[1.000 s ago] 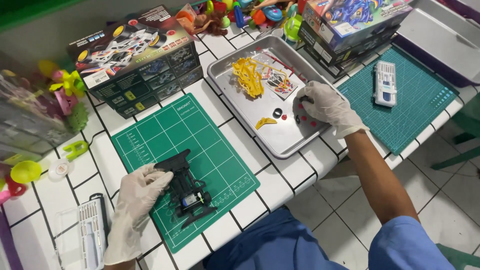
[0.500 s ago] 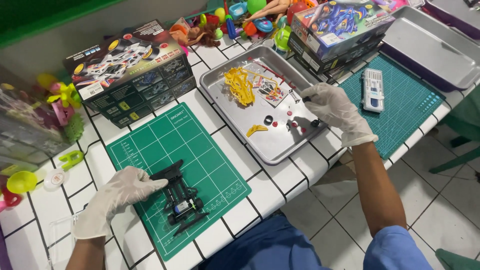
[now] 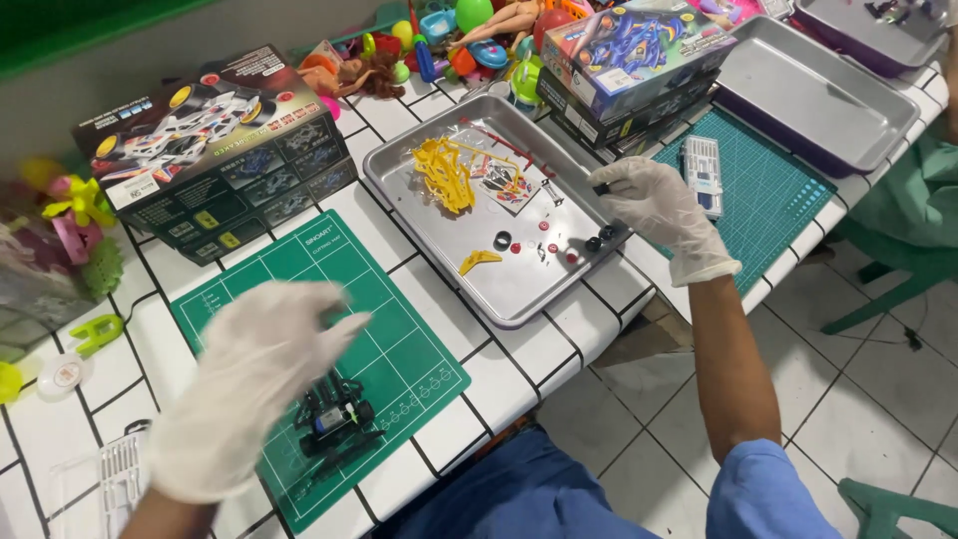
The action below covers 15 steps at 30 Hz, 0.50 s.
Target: The person assembles a black plastic model chassis on a green cutting mat. They insert small black components into the frame, pick up parts from a metal tray, and fit them into the structure. The person repeatedly adjusts the position of the model and adds small pieces to the assembly.
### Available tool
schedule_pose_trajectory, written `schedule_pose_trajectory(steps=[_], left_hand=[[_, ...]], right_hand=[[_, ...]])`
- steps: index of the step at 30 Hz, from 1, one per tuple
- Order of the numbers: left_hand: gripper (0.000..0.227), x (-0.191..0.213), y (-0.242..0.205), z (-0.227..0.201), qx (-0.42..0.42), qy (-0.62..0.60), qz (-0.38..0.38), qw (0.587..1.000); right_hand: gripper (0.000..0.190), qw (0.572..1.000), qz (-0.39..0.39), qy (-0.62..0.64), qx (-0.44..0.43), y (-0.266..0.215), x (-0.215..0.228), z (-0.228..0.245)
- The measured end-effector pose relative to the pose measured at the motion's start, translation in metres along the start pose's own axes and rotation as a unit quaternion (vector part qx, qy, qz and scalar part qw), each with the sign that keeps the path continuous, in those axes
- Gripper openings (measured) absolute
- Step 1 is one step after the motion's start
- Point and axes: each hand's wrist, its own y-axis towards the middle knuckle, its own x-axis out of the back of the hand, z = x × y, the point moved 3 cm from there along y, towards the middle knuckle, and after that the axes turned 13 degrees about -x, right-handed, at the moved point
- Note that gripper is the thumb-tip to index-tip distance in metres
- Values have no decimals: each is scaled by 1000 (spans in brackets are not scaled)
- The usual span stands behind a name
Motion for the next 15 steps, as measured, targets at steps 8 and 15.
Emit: schedule_pose_trajectory(steps=[8,15], left_hand=[[14,-100,265,-135,-336,4,-270,903],[31,-80,268,-128,-298,-145,-230,915]], right_hand=[[39,977,-79,196,34,-33,-24,-11],[39,923,-121,355,89,-78,-44,-16]])
